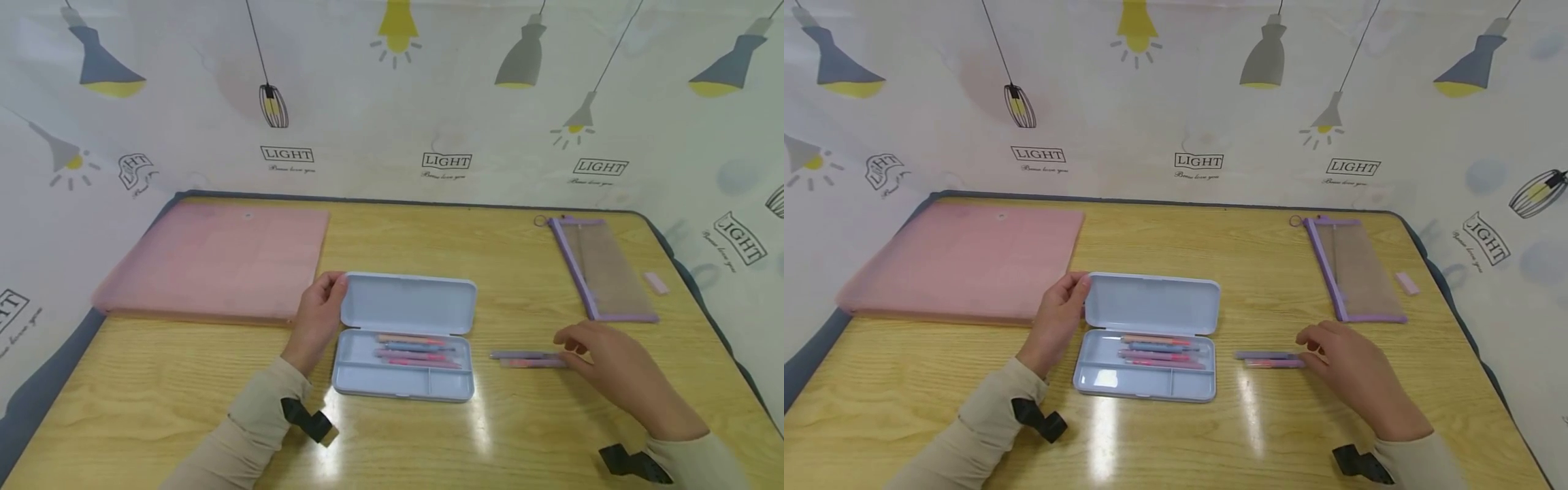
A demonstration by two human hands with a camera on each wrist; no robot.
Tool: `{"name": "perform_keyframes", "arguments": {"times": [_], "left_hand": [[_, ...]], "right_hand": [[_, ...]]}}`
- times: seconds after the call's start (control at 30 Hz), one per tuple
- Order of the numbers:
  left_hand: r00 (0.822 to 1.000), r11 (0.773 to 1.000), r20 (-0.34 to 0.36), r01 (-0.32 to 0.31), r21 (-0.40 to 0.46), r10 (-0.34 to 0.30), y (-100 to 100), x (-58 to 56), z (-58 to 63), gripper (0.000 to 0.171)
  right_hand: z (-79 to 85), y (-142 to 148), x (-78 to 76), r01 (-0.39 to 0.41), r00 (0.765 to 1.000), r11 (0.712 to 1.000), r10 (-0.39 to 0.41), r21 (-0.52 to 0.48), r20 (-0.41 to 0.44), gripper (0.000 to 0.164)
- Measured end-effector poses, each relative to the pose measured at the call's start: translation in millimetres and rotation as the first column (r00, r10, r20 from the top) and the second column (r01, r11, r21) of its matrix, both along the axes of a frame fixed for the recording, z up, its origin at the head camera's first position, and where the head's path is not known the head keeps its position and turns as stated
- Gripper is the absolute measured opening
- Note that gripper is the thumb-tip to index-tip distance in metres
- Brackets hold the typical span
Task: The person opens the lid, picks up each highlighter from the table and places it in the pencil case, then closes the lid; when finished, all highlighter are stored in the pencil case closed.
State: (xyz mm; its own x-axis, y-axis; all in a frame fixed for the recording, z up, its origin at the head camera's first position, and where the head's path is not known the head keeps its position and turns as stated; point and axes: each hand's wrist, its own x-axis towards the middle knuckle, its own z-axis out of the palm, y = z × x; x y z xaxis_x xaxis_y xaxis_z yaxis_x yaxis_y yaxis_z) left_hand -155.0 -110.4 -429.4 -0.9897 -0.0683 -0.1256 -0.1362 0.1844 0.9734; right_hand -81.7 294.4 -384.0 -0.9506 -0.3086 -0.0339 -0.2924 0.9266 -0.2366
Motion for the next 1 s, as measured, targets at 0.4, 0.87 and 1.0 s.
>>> {"name": "perform_keyframes", "arguments": {"times": [0.4, 0.87, 1.0], "left_hand": [[1.000, 1.000, -0.008, -0.009, 0.007, 0.009, 0.6, 0.1, -0.6, 0.031], [1.000, 1.000, 0.006, -0.004, 0.007, 0.004, 0.2, -0.4, -1.2, 0.033], [1.000, 1.000, 0.014, -0.003, 0.010, 0.003, 0.1, -0.4, -1.4, 0.033]], "right_hand": [[-41.3, 13.9, 11.8, -0.020, 0.992, 0.997, 0.011, -0.070, -0.126, 0.021], [-49.1, 14.5, 12.4, -0.106, 0.969, 0.992, 0.087, -0.069, -0.233, 0.023], [-46.7, 12.7, 13.4, -0.107, 0.967, 0.992, 0.090, -0.061, -0.238, 0.022]]}}
